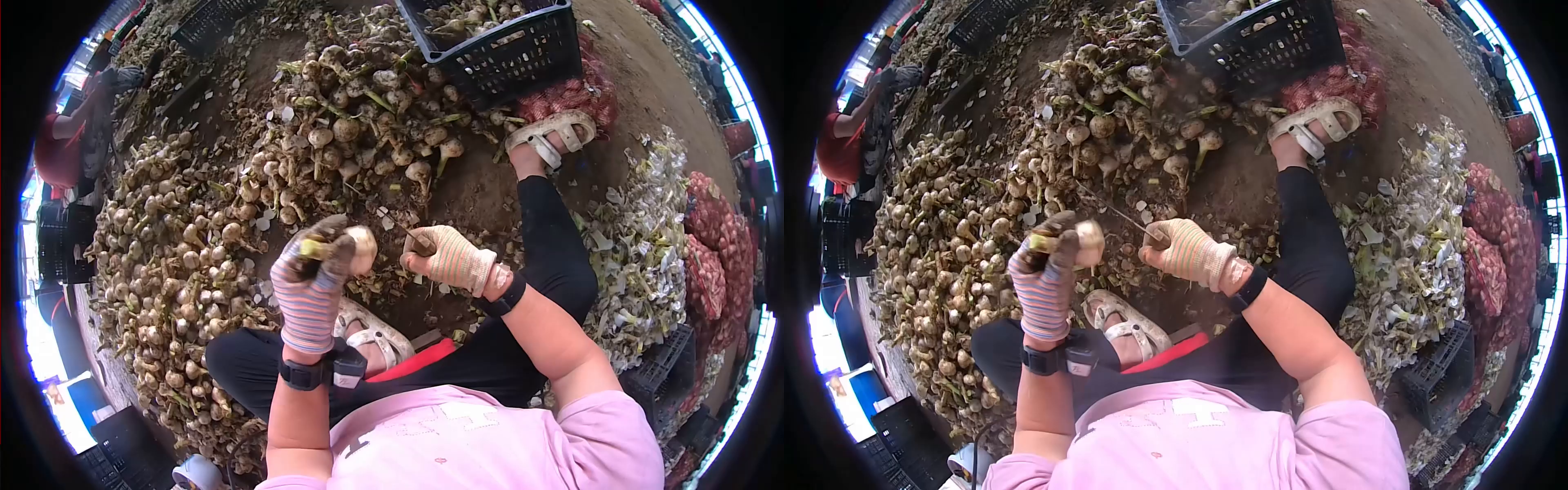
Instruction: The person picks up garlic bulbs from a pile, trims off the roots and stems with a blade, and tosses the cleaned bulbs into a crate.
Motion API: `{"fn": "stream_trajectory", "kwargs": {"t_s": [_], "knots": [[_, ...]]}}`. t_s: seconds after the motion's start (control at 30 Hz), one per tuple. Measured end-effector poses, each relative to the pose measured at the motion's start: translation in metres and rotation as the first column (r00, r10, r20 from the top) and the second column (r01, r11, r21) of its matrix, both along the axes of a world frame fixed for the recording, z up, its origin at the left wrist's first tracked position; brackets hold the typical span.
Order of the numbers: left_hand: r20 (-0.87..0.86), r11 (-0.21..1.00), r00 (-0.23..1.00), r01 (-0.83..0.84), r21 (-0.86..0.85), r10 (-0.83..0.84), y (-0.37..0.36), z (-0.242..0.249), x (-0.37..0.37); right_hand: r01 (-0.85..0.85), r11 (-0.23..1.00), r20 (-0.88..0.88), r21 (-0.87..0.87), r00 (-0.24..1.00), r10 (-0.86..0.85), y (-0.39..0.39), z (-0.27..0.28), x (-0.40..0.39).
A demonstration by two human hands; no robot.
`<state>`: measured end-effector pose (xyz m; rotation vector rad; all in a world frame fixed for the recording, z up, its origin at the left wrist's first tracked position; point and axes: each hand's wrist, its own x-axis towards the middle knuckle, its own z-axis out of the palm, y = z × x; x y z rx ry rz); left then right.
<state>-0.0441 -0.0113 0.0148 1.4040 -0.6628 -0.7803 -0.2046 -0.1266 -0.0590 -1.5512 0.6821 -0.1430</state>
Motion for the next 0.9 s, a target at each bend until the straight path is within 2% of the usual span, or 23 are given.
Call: {"fn": "stream_trajectory", "kwargs": {"t_s": [0.03, 0.1, 0.17, 0.27, 0.3, 0.33, 0.4, 0.43, 0.5, 0.53, 0.57, 0.67, 0.73, 0.8, 0.83, 0.87, 0.9], "knots": [[0.002, 1.000, 1.000, 0.002, 0.001, -0.002, -0.002, 0.002, -0.002, -0.023, 0.998, 0.006, 0.061, 1.000, 0.023, 0.000, 0.002, 0.000], [-0.402, 1.000, 0.916, -0.010, -0.009, 0.005, -0.005, 0.004, -0.003, 0.004, 0.994, -0.014, 0.110, 1.000, -0.003, 0.002, 0.015, 0.001], [-0.490, 0.995, 0.867, 0.096, -0.016, -0.092, -0.005, -0.007, -0.004, 0.033, 0.987, -0.040, 0.157, 0.999, -0.027, 0.001, 0.026, 0.002], [-0.358, 0.971, 0.910, 0.236, 0.029, -0.211, -0.008, -0.010, -0.010, 0.077, 0.985, -0.013, -0.156, 0.997, -0.080, -0.003, 0.023, 0.002], [-0.362, 0.970, 0.908, 0.239, 0.035, -0.211, -0.007, -0.014, -0.010, 0.079, 0.986, -0.017, -0.150, 0.996, -0.082, -0.004, 0.024, 0.001], [-0.354, 0.972, 0.914, 0.229, 0.051, -0.197, -0.006, -0.019, -0.010, 0.029, 0.967, -0.070, -0.253, 0.996, -0.048, -0.006, 0.029, 0.001], [-0.353, 0.966, 0.906, 0.256, 0.021, -0.233, -0.003, -0.023, -0.006, -0.058, 0.889, -0.151, -0.453, 0.989, -0.012, -0.008, 0.032, 0.001], [-0.356, 0.967, 0.906, 0.254, 0.026, -0.229, -0.002, -0.021, -0.007, -0.061, 0.892, -0.153, -0.448, 0.988, -0.009, -0.008, 0.034, 0.000], [-0.320, 0.974, 0.926, 0.225, 0.037, -0.202, 0.000, -0.014, -0.011, -0.118, 0.752, -0.150, -0.649, 0.988, 0.025, -0.007, 0.043, -0.002], [-0.103, 0.949, 0.947, 0.311, 0.053, -0.304, 0.005, -0.016, -0.006, -0.161, 0.736, -0.182, -0.658, 0.982, 0.052, -0.006, 0.050, -0.003], [-0.074, 0.934, 0.935, 0.351, 0.071, -0.346, 0.008, -0.022, 0.001, -0.166, 0.738, -0.186, -0.654, 0.981, 0.056, -0.005, 0.052, -0.003], [-0.043, 0.949, 0.950, 0.312, 0.048, -0.310, 0.020, -0.032, 0.004, -0.133, 0.722, -0.062, -0.679, 0.990, 0.124, 0.000, 0.053, 0.000], [0.079, 0.896, 0.905, 0.396, 0.200, -0.417, 0.022, -0.025, 0.005, -0.161, 0.728, -0.083, -0.666, 0.986, 0.143, 0.001, 0.051, 0.002], [0.056, 0.884, 0.897, 0.420, 0.205, -0.439, 0.023, -0.022, 0.004, -0.187, 0.731, -0.105, -0.657, 0.982, 0.157, 0.002, 0.049, 0.005], [0.038, 0.872, 0.887, 0.444, 0.206, -0.460, 0.021, -0.019, 0.003, -0.145, 0.717, -0.025, -0.682, 0.984, 0.175, 0.002, 0.045, 0.006], [0.144, 0.870, 0.870, 0.434, 0.233, -0.472, 0.020, -0.014, 0.002, -0.103, 0.705, 0.052, -0.702, 0.979, 0.196, 0.002, 0.039, 0.006], [0.137, 0.870, 0.871, 0.436, 0.232, -0.472, 0.022, -0.012, 0.000, -0.108, 0.706, 0.046, -0.700, 0.980, 0.196, 0.001, 0.033, 0.006]]}}
